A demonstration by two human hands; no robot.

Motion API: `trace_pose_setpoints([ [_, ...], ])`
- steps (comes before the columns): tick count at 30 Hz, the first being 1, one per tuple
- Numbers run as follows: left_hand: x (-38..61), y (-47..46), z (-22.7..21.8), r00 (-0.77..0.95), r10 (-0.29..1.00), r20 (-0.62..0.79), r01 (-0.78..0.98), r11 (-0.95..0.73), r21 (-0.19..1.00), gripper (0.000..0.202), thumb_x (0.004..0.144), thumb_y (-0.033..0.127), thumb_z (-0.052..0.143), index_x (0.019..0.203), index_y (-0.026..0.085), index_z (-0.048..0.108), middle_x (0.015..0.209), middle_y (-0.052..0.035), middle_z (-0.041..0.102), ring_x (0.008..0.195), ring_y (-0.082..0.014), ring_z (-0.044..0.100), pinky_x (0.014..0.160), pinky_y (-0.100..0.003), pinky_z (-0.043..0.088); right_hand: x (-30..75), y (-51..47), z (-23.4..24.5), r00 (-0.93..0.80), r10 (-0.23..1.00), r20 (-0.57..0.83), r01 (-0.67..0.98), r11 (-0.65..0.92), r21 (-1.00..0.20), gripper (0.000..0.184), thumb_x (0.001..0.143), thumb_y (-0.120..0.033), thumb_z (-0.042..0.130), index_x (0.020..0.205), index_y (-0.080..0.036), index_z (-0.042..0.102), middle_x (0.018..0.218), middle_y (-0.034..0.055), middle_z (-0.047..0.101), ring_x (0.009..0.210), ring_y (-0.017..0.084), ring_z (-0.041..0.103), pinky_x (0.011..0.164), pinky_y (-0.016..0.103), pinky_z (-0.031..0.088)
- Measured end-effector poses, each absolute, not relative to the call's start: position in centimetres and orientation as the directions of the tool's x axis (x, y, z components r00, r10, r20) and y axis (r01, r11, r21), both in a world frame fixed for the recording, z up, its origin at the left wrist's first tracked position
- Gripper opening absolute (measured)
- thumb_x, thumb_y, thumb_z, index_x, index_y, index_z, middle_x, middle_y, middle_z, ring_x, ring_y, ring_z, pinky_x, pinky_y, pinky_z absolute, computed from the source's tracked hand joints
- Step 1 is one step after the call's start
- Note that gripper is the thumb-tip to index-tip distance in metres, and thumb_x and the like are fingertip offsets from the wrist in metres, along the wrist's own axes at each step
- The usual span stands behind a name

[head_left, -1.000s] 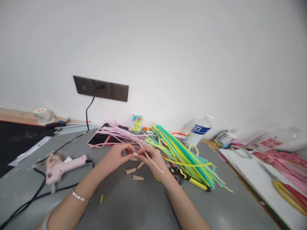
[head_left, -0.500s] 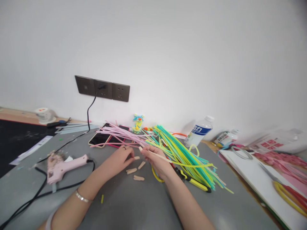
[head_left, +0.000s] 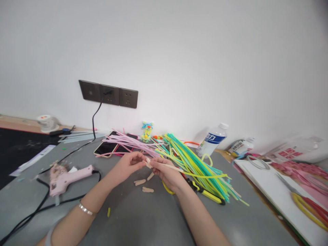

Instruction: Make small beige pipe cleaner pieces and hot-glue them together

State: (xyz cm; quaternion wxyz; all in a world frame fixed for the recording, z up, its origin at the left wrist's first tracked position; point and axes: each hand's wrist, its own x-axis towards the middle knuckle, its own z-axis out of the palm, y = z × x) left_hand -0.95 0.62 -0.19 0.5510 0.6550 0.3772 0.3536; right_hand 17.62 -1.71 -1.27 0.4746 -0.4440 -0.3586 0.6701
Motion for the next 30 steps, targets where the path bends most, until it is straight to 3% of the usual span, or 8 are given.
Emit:
trace_pose_setpoints([
  [6, -0.65, 0.65, -0.18, 0.452, 0.892, -0.022, -0.003, 0.026, 1.0, 0.03, 0.073, 0.036, 0.075, 0.091, 0.014, 0.065, 0.086, -0.0045, 0.071, 0.079, -0.0181, 0.068, 0.078, -0.033, 0.056, 17.37, -1.85, -1.04, -0.172, 0.945, -0.277, -0.328, -0.32, -0.889, 0.029, 0.055, -0.034, 0.089, 0.065, -0.014, 0.069, 0.06, -0.0025, 0.062, 0.054, 0.008, 0.051, 0.056, 0.021, 0.039],
  [16, -0.34, 0.53, 0.08, 0.406, 0.914, -0.009, -0.013, 0.016, 1.0, 0.029, 0.07, 0.036, 0.078, 0.085, 0.014, 0.065, 0.08, -0.0021, 0.068, 0.071, -0.0157, 0.066, 0.068, -0.029, 0.057, 17.2, -2.02, -0.56, -0.177, 0.937, -0.299, -0.329, -0.343, -0.88, 0.032, 0.053, -0.036, 0.091, 0.062, -0.015, 0.068, 0.058, -0.0029, 0.062, 0.053, 0.007, 0.051, 0.055, 0.02, 0.04],
  [30, -0.44, 0.72, -0.39, 0.399, 0.917, 0.014, 0.015, -0.022, 1.0, 0.025, 0.073, 0.033, 0.074, 0.087, 0.015, 0.065, 0.082, -0.002, 0.068, 0.069, -0.0152, 0.067, 0.067, -0.028, 0.057, 17.34, -1.91, -1.38, -0.167, 0.954, -0.249, -0.246, -0.285, -0.926, 0.031, 0.058, -0.037, 0.087, 0.066, -0.015, 0.068, 0.057, -0.0037, 0.059, 0.053, 0.008, 0.052, 0.055, 0.021, 0.041],
])
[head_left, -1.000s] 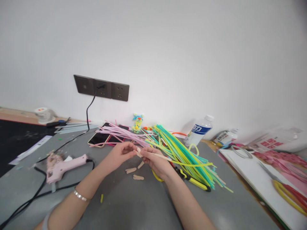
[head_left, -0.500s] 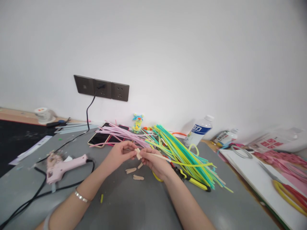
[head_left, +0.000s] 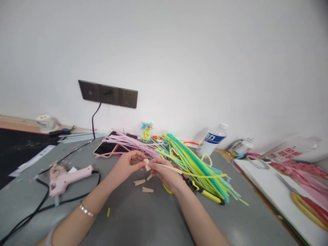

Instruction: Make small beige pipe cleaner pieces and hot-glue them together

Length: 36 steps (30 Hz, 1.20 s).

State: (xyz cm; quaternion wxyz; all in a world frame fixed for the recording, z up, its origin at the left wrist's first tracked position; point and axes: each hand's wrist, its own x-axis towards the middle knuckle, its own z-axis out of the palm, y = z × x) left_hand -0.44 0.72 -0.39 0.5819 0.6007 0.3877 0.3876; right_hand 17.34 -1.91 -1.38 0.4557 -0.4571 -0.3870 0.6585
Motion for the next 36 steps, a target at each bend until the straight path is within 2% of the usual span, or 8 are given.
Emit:
trace_pose_setpoints([
  [4, -0.5, 0.7, -0.8, 0.447, 0.894, 0.018, 0.068, -0.054, 0.996, 0.025, 0.074, 0.031, 0.07, 0.092, 0.015, 0.063, 0.082, -0.0035, 0.069, 0.07, -0.0164, 0.067, 0.066, -0.029, 0.057, 17.4, -1.9, -1.6, -0.139, 0.976, -0.168, -0.125, -0.186, -0.975, 0.027, 0.064, -0.037, 0.082, 0.064, -0.015, 0.066, 0.057, -0.0036, 0.06, 0.052, 0.008, 0.05, 0.054, 0.022, 0.04],
  [11, -1.1, 0.7, -1.6, 0.523, 0.85, -0.07, 0.427, -0.19, 0.884, 0.012, 0.074, 0.022, 0.062, 0.083, 0.016, 0.066, 0.071, -0.0018, 0.068, 0.064, -0.017, 0.062, 0.056, -0.024, 0.045, 17.9, -1.6, -1.7, -0.123, 0.99, -0.074, 0.04, -0.07, -0.997, 0.019, 0.069, -0.032, 0.075, 0.066, -0.017, 0.064, 0.057, -0.004, 0.058, 0.054, 0.011, 0.048, 0.056, 0.024, 0.037],
  [16, -1.5, 1.0, -0.7, 0.486, 0.874, 0.009, 0.398, -0.23, 0.888, 0.024, 0.077, 0.034, 0.067, 0.093, 0.016, 0.07, 0.082, -0.0034, 0.07, 0.069, -0.0171, 0.061, 0.06, -0.025, 0.045, 17.9, -1.7, -1.6, -0.139, 0.989, -0.057, 0.104, -0.043, -0.994, 0.016, 0.071, -0.031, 0.073, 0.067, -0.017, 0.065, 0.058, -0.0039, 0.058, 0.055, 0.011, 0.048, 0.055, 0.025, 0.035],
  [19, -1.4, 1.0, -0.8, 0.486, 0.873, 0.037, 0.32, -0.217, 0.922, 0.02, 0.079, 0.035, 0.066, 0.086, 0.016, 0.07, 0.075, -0.0025, 0.067, 0.067, -0.0165, 0.059, 0.061, -0.024, 0.044, 17.8, -1.8, -1.6, -0.16, 0.985, -0.057, 0.108, -0.04, -0.993, 0.016, 0.072, -0.031, 0.074, 0.07, -0.017, 0.068, 0.059, -0.0032, 0.059, 0.055, 0.012, 0.05, 0.056, 0.025, 0.037],
  [23, -0.9, 1.0, -1.1, 0.469, 0.88, 0.07, 0.267, -0.217, 0.939, 0.016, 0.078, 0.031, 0.065, 0.075, 0.015, 0.065, 0.071, -0.0011, 0.063, 0.064, -0.0146, 0.056, 0.061, -0.024, 0.043, 17.7, -1.5, -1.8, -0.101, 0.995, -0.014, 0.005, -0.014, -1.0, 0.031, 0.076, -0.048, 0.071, 0.076, -0.017, 0.074, 0.065, 0.0008, 0.065, 0.059, 0.015, 0.056, 0.059, 0.027, 0.044],
  [28, -0.9, 1.1, -0.8, 0.39, 0.915, 0.104, 0.194, -0.192, 0.962, 0.018, 0.076, 0.033, 0.067, 0.075, 0.016, 0.061, 0.074, -0.0016, 0.066, 0.07, -0.0165, 0.062, 0.069, -0.027, 0.049, 18.0, -1.0, -1.2, 0.099, 0.994, 0.043, -0.291, 0.071, -0.954, 0.052, 0.078, -0.065, 0.065, 0.105, -0.021, 0.073, 0.079, 0.0046, 0.074, 0.068, 0.017, 0.064, 0.061, 0.027, 0.048],
  [33, -0.9, 1.2, -0.6, 0.346, 0.931, 0.115, 0.139, -0.172, 0.975, 0.02, 0.075, 0.036, 0.067, 0.077, 0.017, 0.062, 0.075, -0.0022, 0.068, 0.07, -0.0175, 0.065, 0.069, -0.028, 0.052, 17.8, -1.6, -0.5, 0.06, 0.995, 0.083, -0.404, 0.1, -0.909, 0.047, 0.077, -0.064, 0.068, 0.076, -0.018, 0.072, 0.057, 0.0024, 0.066, 0.057, 0.015, 0.06, 0.058, 0.026, 0.046],
  [36, -0.6, 1.0, -0.6, 0.335, 0.932, 0.136, 0.148, -0.195, 0.97, 0.02, 0.075, 0.036, 0.068, 0.078, 0.016, 0.063, 0.076, -0.0033, 0.068, 0.07, -0.0179, 0.065, 0.067, -0.028, 0.052, 17.3, -1.9, -0.6, 0.022, 0.996, 0.084, -0.366, 0.086, -0.927, 0.044, 0.077, -0.062, 0.069, 0.074, -0.018, 0.068, 0.05, -0.0012, 0.06, 0.048, 0.013, 0.054, 0.051, 0.025, 0.041],
])
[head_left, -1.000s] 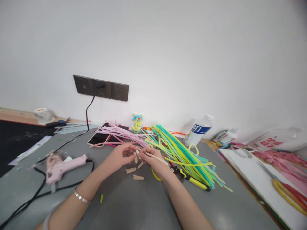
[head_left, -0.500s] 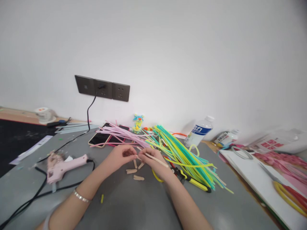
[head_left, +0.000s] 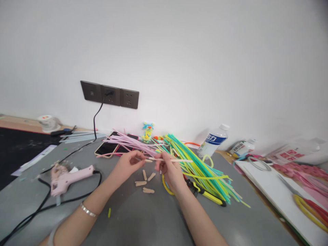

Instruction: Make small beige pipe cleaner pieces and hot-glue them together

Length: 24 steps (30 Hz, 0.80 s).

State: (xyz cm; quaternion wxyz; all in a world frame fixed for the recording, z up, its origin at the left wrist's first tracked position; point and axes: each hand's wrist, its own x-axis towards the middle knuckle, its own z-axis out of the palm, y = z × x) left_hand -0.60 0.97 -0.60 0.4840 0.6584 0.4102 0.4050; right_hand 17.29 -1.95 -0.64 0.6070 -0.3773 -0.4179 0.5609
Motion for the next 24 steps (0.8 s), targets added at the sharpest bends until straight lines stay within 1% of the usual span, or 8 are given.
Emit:
trace_pose_setpoints([
  [4, -0.36, 0.72, -0.57, 0.347, 0.93, 0.122, 0.159, -0.186, 0.97, 0.02, 0.077, 0.035, 0.067, 0.079, 0.016, 0.063, 0.075, -0.0033, 0.068, 0.065, -0.0166, 0.063, 0.066, -0.028, 0.052, 16.88, -2.14, -1.02, -0.013, 0.995, 0.103, -0.274, 0.095, -0.957, 0.035, 0.078, -0.052, 0.073, 0.074, -0.02, 0.061, 0.052, -0.0025, 0.062, 0.046, 0.012, 0.05, 0.051, 0.024, 0.039],
  [7, -0.39, 0.62, -0.52, 0.358, 0.926, 0.119, 0.158, -0.186, 0.97, 0.02, 0.076, 0.035, 0.068, 0.08, 0.016, 0.063, 0.076, -0.0031, 0.068, 0.064, -0.0164, 0.063, 0.066, -0.029, 0.052, 16.87, -2.18, -1.18, -0.044, 0.994, 0.096, -0.249, 0.082, -0.965, 0.032, 0.079, -0.048, 0.075, 0.077, -0.021, 0.057, 0.055, -0.0023, 0.065, 0.046, 0.011, 0.051, 0.051, 0.023, 0.04],
  [9, -0.45, 0.57, -0.48, 0.366, 0.922, 0.124, 0.164, -0.195, 0.967, 0.018, 0.076, 0.033, 0.067, 0.08, 0.016, 0.063, 0.075, -0.0027, 0.067, 0.065, -0.0162, 0.064, 0.066, -0.028, 0.052, 16.92, -2.22, -1.24, -0.073, 0.994, 0.087, -0.248, 0.067, -0.966, 0.031, 0.08, -0.047, 0.074, 0.079, -0.021, 0.056, 0.056, -0.0023, 0.067, 0.045, 0.011, 0.052, 0.049, 0.022, 0.039],
  [12, -0.49, 0.49, -0.4, 0.37, 0.92, 0.129, 0.173, -0.205, 0.964, 0.015, 0.077, 0.031, 0.065, 0.081, 0.016, 0.063, 0.074, -0.0017, 0.066, 0.064, -0.0153, 0.063, 0.065, -0.027, 0.051, 16.97, -2.28, -1.29, -0.102, 0.992, 0.08, -0.226, 0.056, -0.973, 0.03, 0.082, -0.045, 0.072, 0.081, -0.021, 0.054, 0.053, -0.0033, 0.066, 0.04, 0.009, 0.048, 0.044, 0.02, 0.036],
  [18, -0.31, 0.31, -0.03, 0.357, 0.923, 0.148, 0.167, -0.219, 0.961, 0.016, 0.076, 0.032, 0.067, 0.077, 0.016, 0.063, 0.07, -0.0002, 0.065, 0.06, -0.0133, 0.059, 0.059, -0.024, 0.046, 16.95, -2.27, -1.3, -0.066, 0.995, 0.078, -0.123, 0.07, -0.99, 0.032, 0.081, -0.048, 0.072, 0.079, -0.021, 0.055, 0.044, -0.0063, 0.06, 0.034, 0.007, 0.041, 0.039, 0.018, 0.029],
  [21, -0.22, 0.28, -0.01, 0.352, 0.924, 0.149, 0.141, -0.209, 0.968, 0.018, 0.076, 0.033, 0.069, 0.076, 0.016, 0.063, 0.071, -0.0009, 0.066, 0.063, -0.0148, 0.061, 0.062, -0.025, 0.049, 16.92, -2.22, -1.36, -0.044, 0.996, 0.076, -0.105, 0.071, -0.992, 0.034, 0.079, -0.048, 0.073, 0.078, -0.021, 0.053, 0.043, -0.0075, 0.058, 0.034, 0.008, 0.042, 0.038, 0.019, 0.031],
  [24, -0.17, 0.26, -0.25, 0.374, 0.917, 0.142, 0.072, -0.182, 0.981, 0.019, 0.076, 0.034, 0.071, 0.078, 0.016, 0.063, 0.074, -0.0018, 0.068, 0.069, -0.0168, 0.065, 0.069, -0.028, 0.053, 16.86, -2.2, -1.35, -0.04, 0.996, 0.078, -0.121, 0.072, -0.99, 0.034, 0.078, -0.048, 0.074, 0.077, -0.022, 0.052, 0.049, -0.0051, 0.063, 0.038, 0.01, 0.052, 0.041, 0.02, 0.038],
])
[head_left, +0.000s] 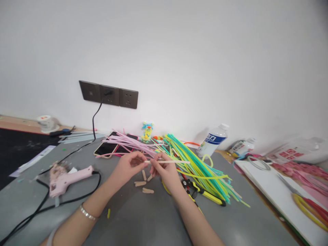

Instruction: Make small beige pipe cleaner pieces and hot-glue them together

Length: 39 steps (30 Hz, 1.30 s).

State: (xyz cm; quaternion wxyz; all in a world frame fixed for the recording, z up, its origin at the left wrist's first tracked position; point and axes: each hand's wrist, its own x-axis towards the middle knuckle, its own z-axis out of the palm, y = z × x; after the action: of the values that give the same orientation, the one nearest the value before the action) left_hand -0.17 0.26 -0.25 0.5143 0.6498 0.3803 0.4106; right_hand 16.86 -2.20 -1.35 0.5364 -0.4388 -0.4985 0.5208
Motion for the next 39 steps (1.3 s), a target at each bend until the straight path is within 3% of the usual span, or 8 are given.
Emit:
trace_pose_setpoints([
  [8, -0.3, 0.4, -0.3, 0.282, 0.945, 0.164, 0.066, -0.189, 0.98, 0.021, 0.074, 0.036, 0.072, 0.074, 0.017, 0.064, 0.074, -0.003, 0.072, 0.072, -0.019, 0.069, 0.073, -0.032, 0.058, 16.9, -2.2, -1.2, -0.074, 0.996, 0.051, -0.271, 0.029, -0.962, 0.034, 0.075, -0.048, 0.078, 0.081, -0.021, 0.058, 0.067, 0.0012, 0.073, 0.054, 0.015, 0.067, 0.058, 0.027, 0.054],
  [13, -0.4, 0.4, -0.1, 0.193, 0.945, 0.263, 0.068, -0.281, 0.957, 0.015, 0.073, 0.033, 0.069, 0.073, 0.018, 0.065, 0.079, -0.0051, 0.075, 0.078, -0.0207, 0.07, 0.075, -0.032, 0.059, 17.0, -2.0, -1.4, -0.038, 0.998, 0.051, -0.336, 0.035, -0.941, 0.033, 0.075, -0.045, 0.08, 0.084, -0.019, 0.063, 0.077, 0.0053, 0.076, 0.069, 0.018, 0.072, 0.066, 0.028, 0.056],
  [17, -0.2, 0.0, 0.2, 0.187, 0.915, 0.358, 0.139, -0.386, 0.912, 0.009, 0.074, 0.026, 0.064, 0.071, 0.018, 0.065, 0.081, -0.0056, 0.073, 0.08, -0.0201, 0.069, 0.074, -0.03, 0.058, 16.9, -2.2, -1.1, -0.018, 0.997, 0.08, -0.362, 0.068, -0.93, 0.036, 0.072, -0.043, 0.082, 0.093, -0.021, 0.063, 0.076, 0.0022, 0.075, 0.063, 0.017, 0.07, 0.064, 0.029, 0.056],
  [22, -0.4, 0.2, 0.2, 0.302, 0.901, 0.31, 0.283, -0.396, 0.874, 0.007, 0.077, 0.024, 0.058, 0.073, 0.019, 0.062, 0.075, -0.0022, 0.07, 0.072, -0.0176, 0.066, 0.071, -0.028, 0.055, 17.1, -2.2, -0.9, 0.003, 0.997, 0.08, -0.271, 0.078, -0.959, 0.032, 0.07, -0.045, 0.082, 0.078, -0.021, 0.063, 0.067, -0.0011, 0.067, 0.058, 0.014, 0.063, 0.061, 0.028, 0.055],
  [29, -1.9, 1.4, -1.4, 0.401, 0.909, 0.113, 0.651, -0.369, 0.663, 0.012, 0.072, 0.008, 0.06, 0.072, 0.019, 0.066, 0.073, -0.0028, 0.069, 0.072, -0.0207, 0.062, 0.07, -0.029, 0.045, 17.7, -1.5, -1.4, 0.114, 0.993, 0.042, -0.284, 0.073, -0.956, 0.037, 0.067, -0.049, 0.083, 0.079, -0.02, 0.062, 0.066, -0.0004, 0.066, 0.057, 0.015, 0.062, 0.06, 0.028, 0.052],
  [34, -2.1, 1.4, -2.1, 0.552, 0.813, 0.188, 0.598, -0.543, 0.59, 0.026, 0.074, 0.009, 0.067, 0.094, 0.023, 0.076, 0.109, -0.0088, 0.066, 0.108, -0.0274, 0.059, 0.095, -0.039, 0.045, 17.4, -1.5, -1.4, 0.083, 0.995, 0.05, -0.283, 0.072, -0.957, 0.039, 0.066, -0.049, 0.083, 0.078, -0.02, 0.061, 0.065, -0.001, 0.066, 0.055, 0.014, 0.06, 0.059, 0.028, 0.051],
  [39, -1.7, 1.4, -2.7, 0.619, 0.767, 0.166, 0.608, -0.602, 0.517, 0.015, 0.078, 0.013, 0.069, 0.086, 0.023, 0.078, 0.104, -0.0087, 0.064, 0.113, -0.03, 0.055, 0.098, -0.044, 0.042, 17.2, -1.5, -1.6, 0.077, 0.996, 0.051, -0.268, 0.07, -0.961, 0.038, 0.067, -0.049, 0.083, 0.079, -0.02, 0.06, 0.066, -0.0006, 0.066, 0.057, 0.014, 0.061, 0.061, 0.028, 0.051],
])
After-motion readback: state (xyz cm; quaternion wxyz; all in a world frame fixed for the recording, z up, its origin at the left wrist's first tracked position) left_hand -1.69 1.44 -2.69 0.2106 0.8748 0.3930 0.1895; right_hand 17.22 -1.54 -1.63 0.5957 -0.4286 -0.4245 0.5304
